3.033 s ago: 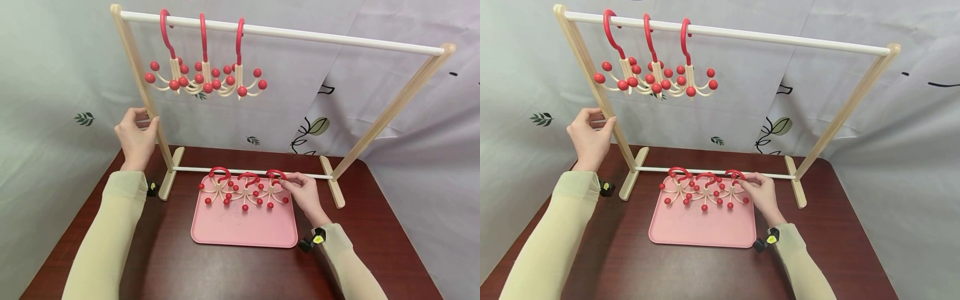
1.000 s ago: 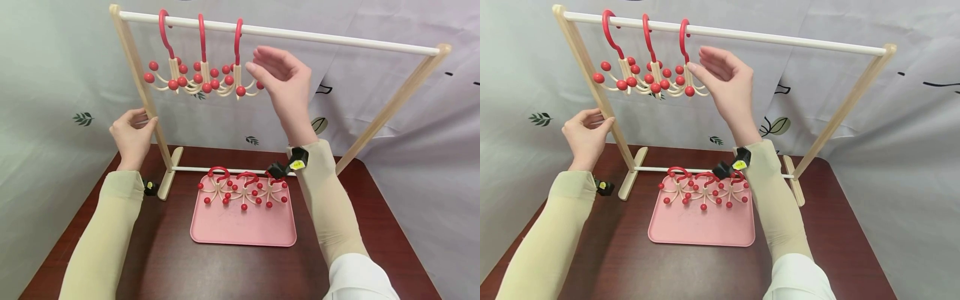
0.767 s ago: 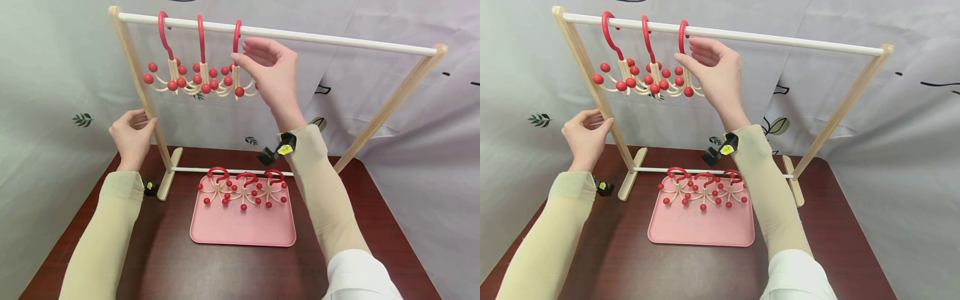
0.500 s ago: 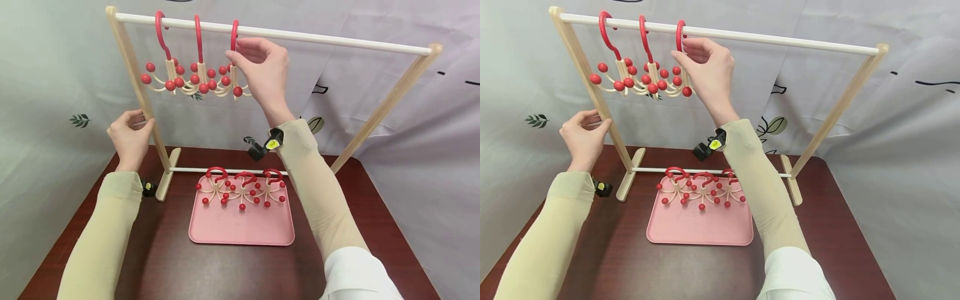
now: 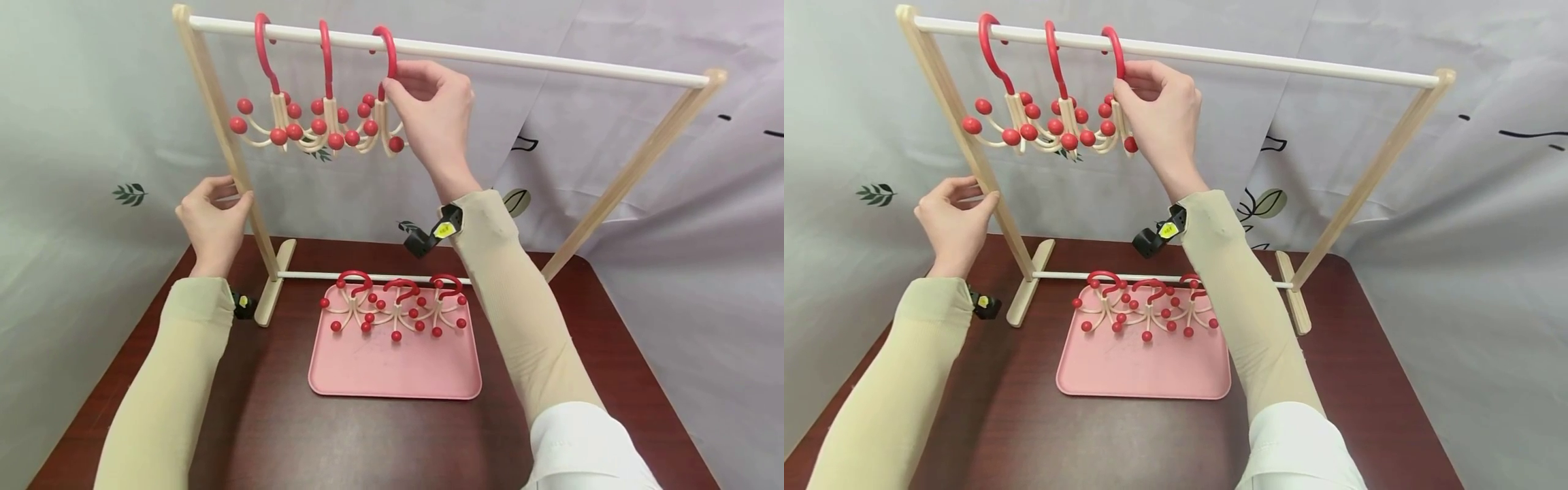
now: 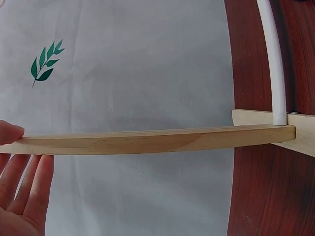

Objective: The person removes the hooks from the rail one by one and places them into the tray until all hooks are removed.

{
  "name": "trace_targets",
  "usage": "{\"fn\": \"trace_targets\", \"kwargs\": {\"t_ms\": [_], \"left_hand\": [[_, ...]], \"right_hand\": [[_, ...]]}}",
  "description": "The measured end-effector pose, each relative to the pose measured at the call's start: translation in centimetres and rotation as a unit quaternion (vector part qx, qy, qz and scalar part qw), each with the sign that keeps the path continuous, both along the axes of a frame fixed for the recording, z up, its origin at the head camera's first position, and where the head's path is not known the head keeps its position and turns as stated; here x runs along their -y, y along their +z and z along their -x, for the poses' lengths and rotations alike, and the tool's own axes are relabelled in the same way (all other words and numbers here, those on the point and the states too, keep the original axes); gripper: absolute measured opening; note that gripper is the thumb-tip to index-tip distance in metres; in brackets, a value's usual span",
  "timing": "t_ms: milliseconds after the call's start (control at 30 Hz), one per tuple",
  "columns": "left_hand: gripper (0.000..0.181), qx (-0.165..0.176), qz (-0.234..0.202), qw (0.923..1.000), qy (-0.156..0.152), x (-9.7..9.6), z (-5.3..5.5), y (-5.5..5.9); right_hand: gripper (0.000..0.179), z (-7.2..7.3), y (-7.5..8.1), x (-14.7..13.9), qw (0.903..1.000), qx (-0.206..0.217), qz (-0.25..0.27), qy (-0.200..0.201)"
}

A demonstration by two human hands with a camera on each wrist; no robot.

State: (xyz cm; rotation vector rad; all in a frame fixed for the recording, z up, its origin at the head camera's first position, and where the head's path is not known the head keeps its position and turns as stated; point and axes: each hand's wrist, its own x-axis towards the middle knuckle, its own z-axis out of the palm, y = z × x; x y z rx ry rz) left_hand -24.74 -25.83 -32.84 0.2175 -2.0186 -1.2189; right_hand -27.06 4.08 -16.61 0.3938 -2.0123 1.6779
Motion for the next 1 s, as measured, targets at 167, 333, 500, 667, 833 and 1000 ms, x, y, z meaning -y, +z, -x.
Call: {"fn": "trace_targets", "kwargs": {"t_ms": [167,333,500,667,833,1000], "left_hand": [[0.03,-0.004,0.0,1.0,0.0,-0.2,0.0,0.0],[0.029,-0.005,0.004,1.0,-0.003,-0.2,0.0,0.0],[0.03,0.0,0.016,0.9999,-0.001,-0.2,0.1,0.0],[0.03,0.003,0.018,0.9998,0.001,-0.2,0.0,-0.1],[0.03,0.002,0.021,0.9998,0.004,-0.1,-0.1,0.0],[0.029,-0.001,0.02,0.9998,0.002,-0.1,-0.1,0.0]], "right_hand": [[0.016,-0.9,0.4,0.1,0.9997,-0.004,0.025,0.007],[0.014,-1.7,0.7,-0.1,0.9986,-0.011,0.052,0.006],[0.014,-1.8,0.7,-0.6,0.9971,-0.034,0.067,0.007],[0.016,-1.7,0.7,-1.4,0.9958,-0.049,0.077,0.009],[0.014,-1.1,0.8,-2.4,0.9923,-0.063,0.105,0.015],[0.013,-1.5,0.8,-3.4,0.9901,-0.079,0.114,0.021]]}}
